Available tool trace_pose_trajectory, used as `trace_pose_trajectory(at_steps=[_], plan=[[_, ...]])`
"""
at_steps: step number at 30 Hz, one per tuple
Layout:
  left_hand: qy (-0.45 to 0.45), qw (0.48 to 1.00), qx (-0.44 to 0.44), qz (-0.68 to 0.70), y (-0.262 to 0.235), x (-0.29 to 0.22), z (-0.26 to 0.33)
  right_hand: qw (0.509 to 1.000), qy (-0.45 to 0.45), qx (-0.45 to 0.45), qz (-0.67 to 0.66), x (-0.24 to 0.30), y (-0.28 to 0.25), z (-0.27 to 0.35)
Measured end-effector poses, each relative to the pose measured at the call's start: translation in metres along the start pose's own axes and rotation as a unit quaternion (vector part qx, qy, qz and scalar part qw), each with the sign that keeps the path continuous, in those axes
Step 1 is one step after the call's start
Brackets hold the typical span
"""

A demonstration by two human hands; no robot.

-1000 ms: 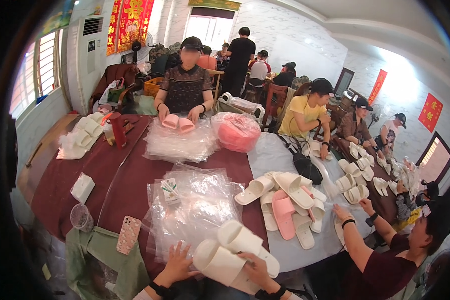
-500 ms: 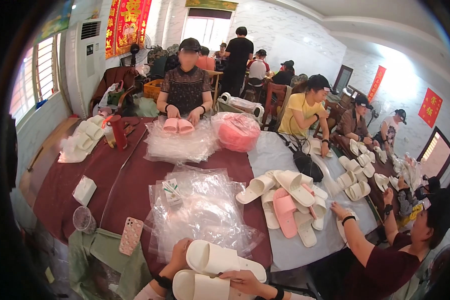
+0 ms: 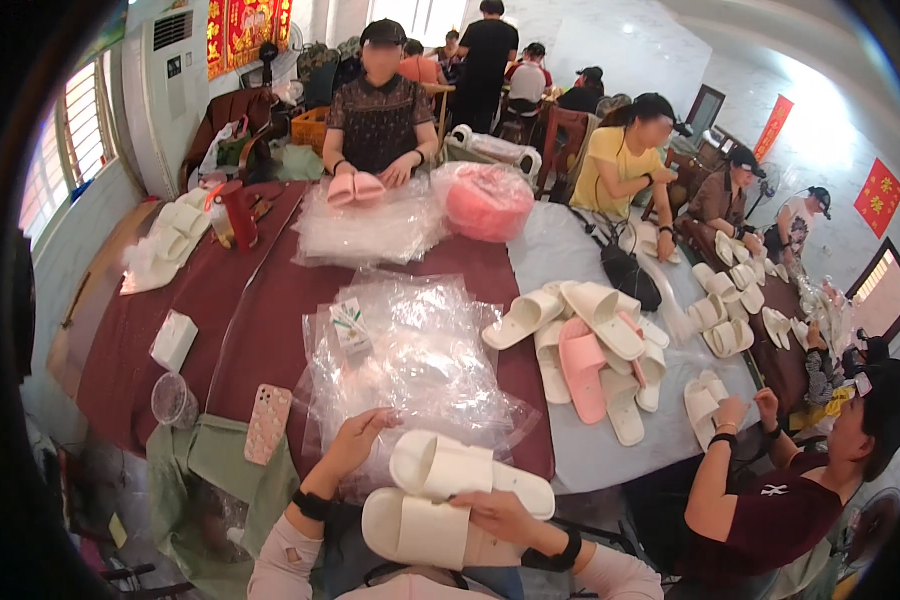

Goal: Packing white and pink slippers into clear plastic bags in a manufacturing setting.

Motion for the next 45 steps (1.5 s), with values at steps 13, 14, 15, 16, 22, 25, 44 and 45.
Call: trace_pose_trajectory(at_steps=[13, 14, 15, 16, 22, 25, 44, 45], plan=[[0.112, 0.975, 0.068, -0.179, 0.017, -0.005, 0.017, 0.968, 0.117, -0.223, 0.020, -0.008, -0.017, 0.000], [0.136, 0.969, 0.069, -0.192, 0.020, -0.004, 0.017, 0.962, 0.135, -0.234, 0.031, -0.016, -0.016, 0.003], [0.144, 0.968, 0.070, -0.193, 0.023, -0.004, 0.018, 0.962, 0.129, -0.239, 0.034, -0.019, -0.015, 0.004], [0.171, 0.957, 0.060, -0.227, 0.027, -0.006, 0.019, 0.959, 0.106, -0.257, 0.045, -0.018, -0.015, 0.003], [0.194, 0.936, 0.043, -0.290, 0.040, -0.015, 0.020, 0.949, 0.013, -0.274, 0.153, -0.024, 0.001, -0.003], [0.199, 0.921, 0.040, -0.334, 0.042, -0.021, 0.023, 0.942, -0.014, -0.307, 0.133, -0.026, 0.005, -0.010], [0.222, 0.919, 0.029, -0.324, 0.036, -0.009, 0.032, 0.920, -0.014, -0.339, 0.195, -0.028, 0.024, -0.032], [0.223, 0.919, 0.029, -0.324, 0.037, -0.010, 0.032, 0.925, -0.026, -0.334, 0.181, -0.028, 0.026, -0.035]])
Point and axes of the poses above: each hand's wrist, its own z-axis away from the middle knuckle, its own y-axis out of the palm, x = y × z, the point moved 4 cm from there along -z, towards the middle knuckle, and after that the axes turned 3 degrees about -z, right-handed, at the moved point
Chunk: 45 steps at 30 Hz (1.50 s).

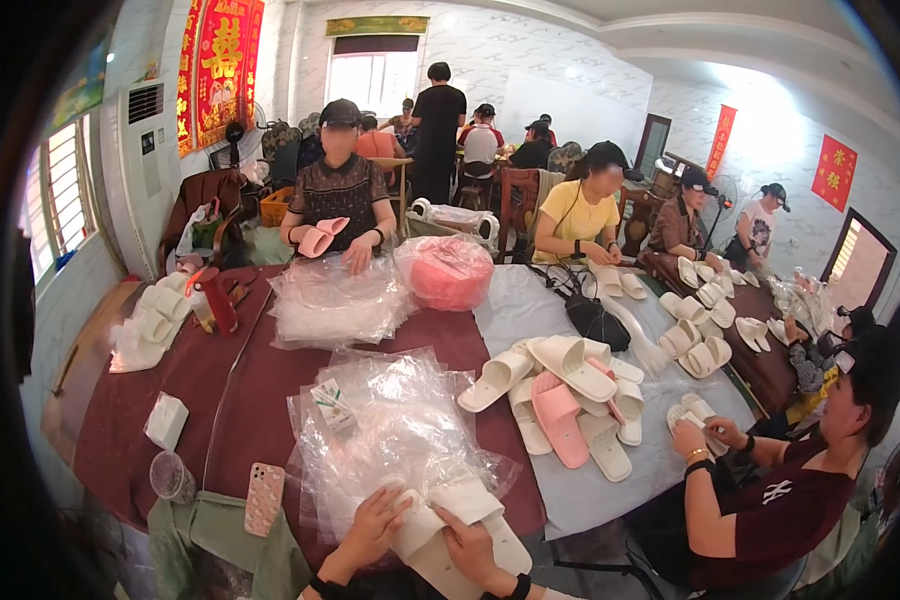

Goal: Packing white and pink slippers into clear plastic bags in a manufacturing setting.

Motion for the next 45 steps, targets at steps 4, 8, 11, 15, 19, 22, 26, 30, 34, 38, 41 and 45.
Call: trace_pose_trajectory(at_steps=[4, 8, 11, 15, 19, 22, 26, 30, 34, 38, 41, 45], plan=[[-0.021, 1.000, 0.007, -0.008, -0.005, -0.004, 0.001, 0.998, 0.054, 0.029, -0.016, 0.002, 0.003, -0.001], [-0.025, 1.000, 0.015, 0.000, -0.004, -0.003, 0.004, 0.994, 0.105, 0.029, 0.001, -0.002, 0.006, -0.002], [-0.016, 1.000, 0.020, 0.006, 0.000, 0.004, 0.009, 0.999, 0.046, -0.006, 0.004, -0.003, 0.007, -0.002], [-0.016, 1.000, -0.009, 0.002, -0.005, -0.008, 0.012, 1.000, -0.014, 0.009, 0.023, 0.004, 0.010, -0.002], [-0.042, 0.991, -0.004, -0.125, 0.002, -0.021, 0.008, 0.998, -0.049, -0.014, 0.023, 0.001, 0.017, 0.001], [-0.020, 0.973, 0.006, -0.231, 0.012, -0.024, 0.011, 0.999, -0.036, -0.020, 0.035, -0.001, 0.019, 0.003], [-0.035, 0.983, -0.029, -0.179, 0.008, -0.036, 0.006, 0.999, -0.007, -0.001, 0.045, -0.002, 0.017, 0.004], [-0.032, 0.987, -0.073, -0.140, 0.009, -0.038, -0.001, 0.998, -0.052, -0.024, 0.037, 0.004, 0.013, 0.003], [-0.014, 0.983, -0.092, -0.156, 0.010, -0.038, -0.008, 0.994, -0.081, -0.054, 0.046, 0.010, 0.011, -0.003], [-0.012, 0.974, -0.099, -0.205, 0.010, -0.044, -0.014, 0.993, -0.090, -0.053, 0.055, 0.015, 0.006, -0.010], [-0.004, 0.970, -0.097, -0.223, 0.007, -0.051, -0.015, 0.987, -0.119, -0.082, 0.071, 0.025, -0.001, -0.010], [-0.006, 0.970, -0.077, -0.229, 0.011, -0.051, -0.011, 0.989, -0.116, -0.072, 0.053, 0.020, 0.001, -0.006]])
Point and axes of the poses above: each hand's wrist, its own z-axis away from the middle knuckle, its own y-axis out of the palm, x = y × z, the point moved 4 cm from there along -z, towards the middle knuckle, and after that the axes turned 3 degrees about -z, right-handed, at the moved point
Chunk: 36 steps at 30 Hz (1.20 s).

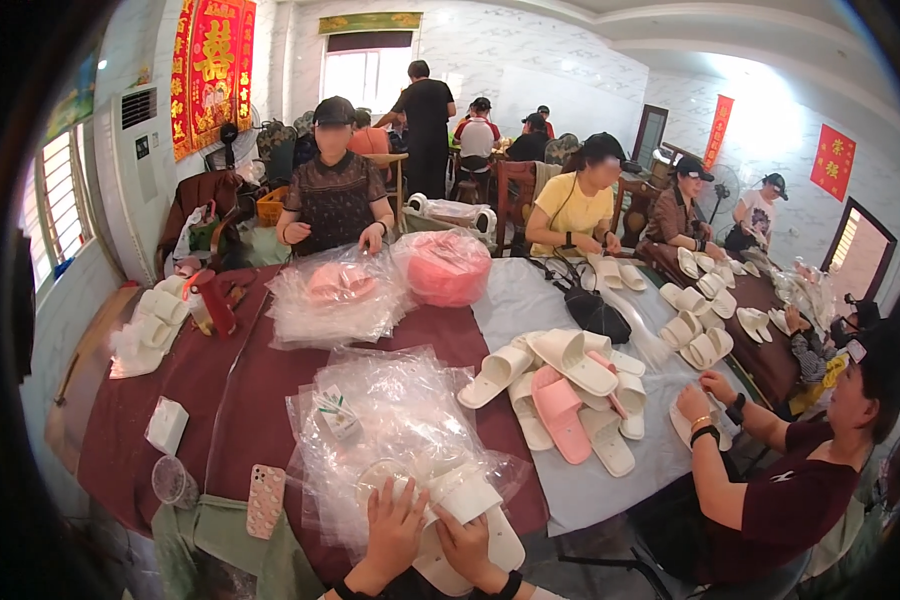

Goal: Packing white and pink slippers into clear plastic bags in a manufacturing setting.

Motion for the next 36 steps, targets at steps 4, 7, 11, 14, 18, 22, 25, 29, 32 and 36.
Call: trace_pose_trajectory(at_steps=[4, 7, 11, 14, 18, 22, 25, 29, 32, 36], plan=[[-0.001, 0.999, 0.053, 0.011, 0.006, -0.002, 0.008, 0.996, 0.003, 0.085, 0.026, -0.016, 0.007, 0.012], [0.015, 0.996, 0.089, 0.000, 0.010, -0.003, 0.006, 0.990, 0.009, 0.135, 0.050, -0.030, 0.009, 0.020], [0.032, 0.992, 0.119, 0.006, 0.014, -0.006, 0.010, 0.986, -0.041, 0.146, 0.064, -0.033, 0.013, 0.016], [0.038, 0.992, 0.120, 0.021, 0.018, -0.004, 0.016, 0.985, 0.005, 0.167, 0.036, -0.051, 0.025, 0.020], [0.048, 0.989, 0.134, 0.027, 0.022, -0.004, 0.022, 0.971, 0.168, 0.162, -0.059, -0.070, 0.039, 0.025], [0.040, 0.990, 0.130, 0.031, 0.022, -0.003, 0.030, 0.977, 0.149, 0.151, -0.022, -0.073, 0.046, 0.022], [0.043, 0.991, 0.124, 0.039, 0.027, -0.002, 0.030, 0.972, 0.151, 0.176, -0.028, -0.080, 0.048, 0.027], [0.035, 0.990, 0.132, 0.037, 0.036, 0.005, 0.034, 0.936, 0.117, 0.247, -0.220, -0.070, 0.033, 0.015], [0.021, 0.988, 0.126, 0.081, 0.036, 0.009, 0.035, 0.877, 0.163, 0.301, -0.338, -0.057, 0.023, 0.000], [0.024, 0.973, 0.134, 0.187, 0.027, 0.005, 0.028, 0.891, 0.245, 0.222, -0.310, -0.081, 0.040, 0.017]])
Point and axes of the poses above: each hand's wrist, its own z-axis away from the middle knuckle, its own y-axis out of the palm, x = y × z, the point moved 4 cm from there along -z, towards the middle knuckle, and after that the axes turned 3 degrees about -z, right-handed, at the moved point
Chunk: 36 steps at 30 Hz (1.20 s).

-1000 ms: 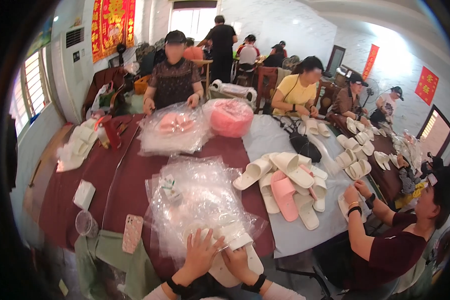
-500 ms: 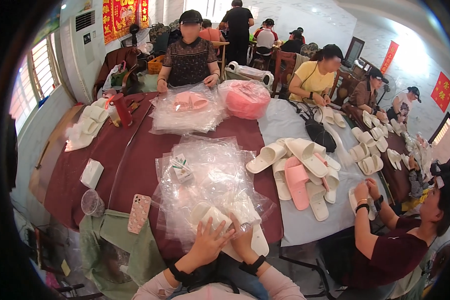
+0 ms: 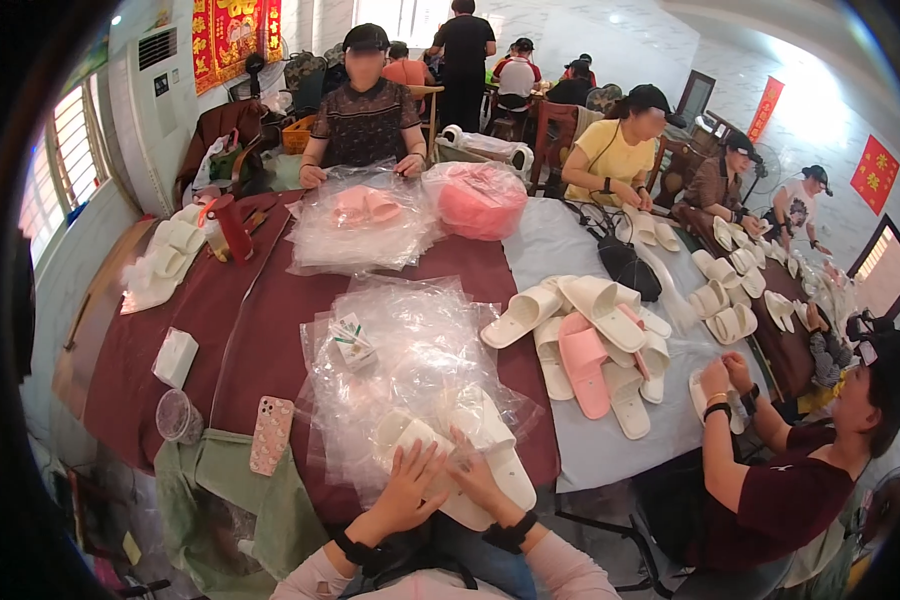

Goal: Packing white and pink slippers into clear plastic bags in a manufacturing setting.

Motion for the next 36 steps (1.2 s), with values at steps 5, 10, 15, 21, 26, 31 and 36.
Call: trace_pose_trajectory(at_steps=[5, 10, 15, 21, 26, 31, 36], plan=[[-0.018, 0.994, -0.057, 0.091, -0.001, 0.029, 0.008, 0.987, 0.068, -0.135, -0.060, 0.005, 0.023, -0.008], [-0.162, 0.965, -0.191, 0.071, -0.024, 0.063, 0.004, 0.967, 0.010, -0.249, -0.052, 0.015, 0.008, -0.014], [-0.245, 0.935, -0.228, 0.116, -0.024, 0.116, 0.003, 0.948, -0.011, -0.297, -0.115, 0.042, 0.001, -0.026], [-0.228, 0.972, -0.064, 0.002, -0.014, 0.130, 0.000, 0.945, -0.024, -0.307, -0.109, 0.029, -0.001, -0.032], [-0.237, 0.964, -0.075, -0.093, -0.017, 0.112, -0.003, 0.924, -0.035, -0.345, -0.163, 0.038, -0.004, -0.030], [-0.262, 0.956, -0.061, -0.113, -0.013, 0.116, -0.002, 0.905, -0.028, -0.378, -0.195, 0.050, -0.014, -0.030], [-0.273, 0.941, 0.001, -0.198, -0.002, 0.136, -0.011, 0.873, -0.058, -0.441, -0.202, 0.030, -0.030, -0.031]])
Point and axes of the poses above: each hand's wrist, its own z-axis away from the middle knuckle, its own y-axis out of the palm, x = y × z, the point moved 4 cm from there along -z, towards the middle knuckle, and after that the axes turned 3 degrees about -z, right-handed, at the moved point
